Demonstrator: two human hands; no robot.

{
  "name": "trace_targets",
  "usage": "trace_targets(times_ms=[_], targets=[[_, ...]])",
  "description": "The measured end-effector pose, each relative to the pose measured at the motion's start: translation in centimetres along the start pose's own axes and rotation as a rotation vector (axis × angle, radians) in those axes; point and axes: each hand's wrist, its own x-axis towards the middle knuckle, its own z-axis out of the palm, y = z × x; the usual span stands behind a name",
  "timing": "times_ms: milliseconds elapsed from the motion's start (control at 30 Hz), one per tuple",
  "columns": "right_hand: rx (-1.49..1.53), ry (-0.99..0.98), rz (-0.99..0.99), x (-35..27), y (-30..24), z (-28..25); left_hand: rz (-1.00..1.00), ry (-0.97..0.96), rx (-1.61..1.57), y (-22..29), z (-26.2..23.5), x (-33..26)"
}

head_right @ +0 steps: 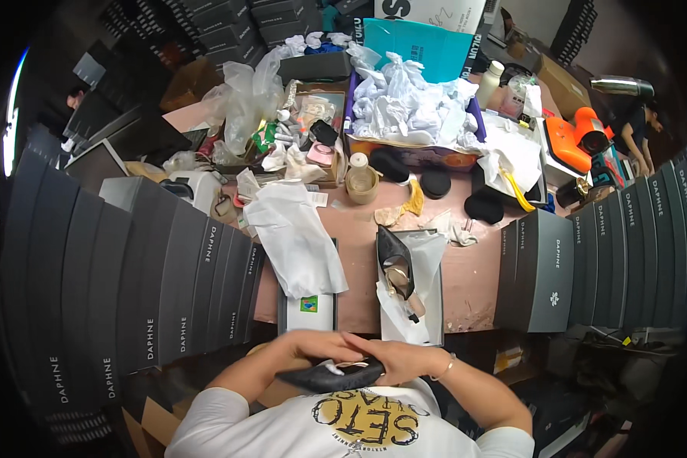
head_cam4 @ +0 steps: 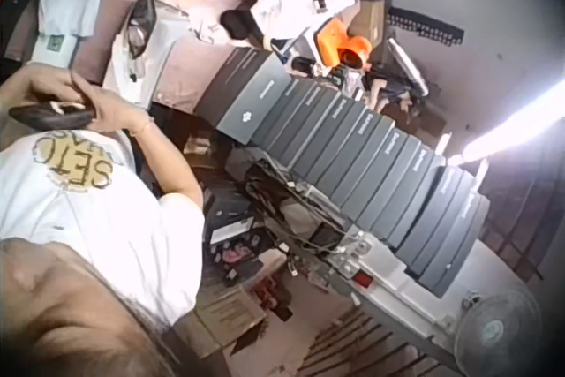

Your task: Packing a pair of black high-heeled shoes into a shoe box.

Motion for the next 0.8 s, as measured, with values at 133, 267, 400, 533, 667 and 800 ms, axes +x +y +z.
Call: trace_targets(times_ms=[133, 267, 400, 533, 667, 800], targets=[[0.419, 0.408, 0.414, -5.2, 0.8, 1.3, 0.113, 1.16, 0.4, 1.5, -10.0, -5.4], [1.16, 0.738, 0.127, -8.8, 4.3, 3.1, -0.209, 1.681, 0.962, -1.7, -24.2, -10.9], [1.578, 0.873, -0.287, -8.7, 6.1, 3.5, 0.193, 1.519, 0.399, 1.6, -19.8, -6.3], [1.81, 0.793, -0.69, -7.5, 3.7, 2.1, 0.498, 1.422, 0.277, 6.6, -10.4, -6.8], [1.844, 0.726, -0.776, -7.1, 3.8, 2.4, 0.432, 1.559, 0.419, 6.9, -7.4, -6.0], [1.734, 0.689, -0.659, -7.1, 2.8, 3.3, 0.511, 1.472, 0.579, 5.9, -4.5, -2.8]])
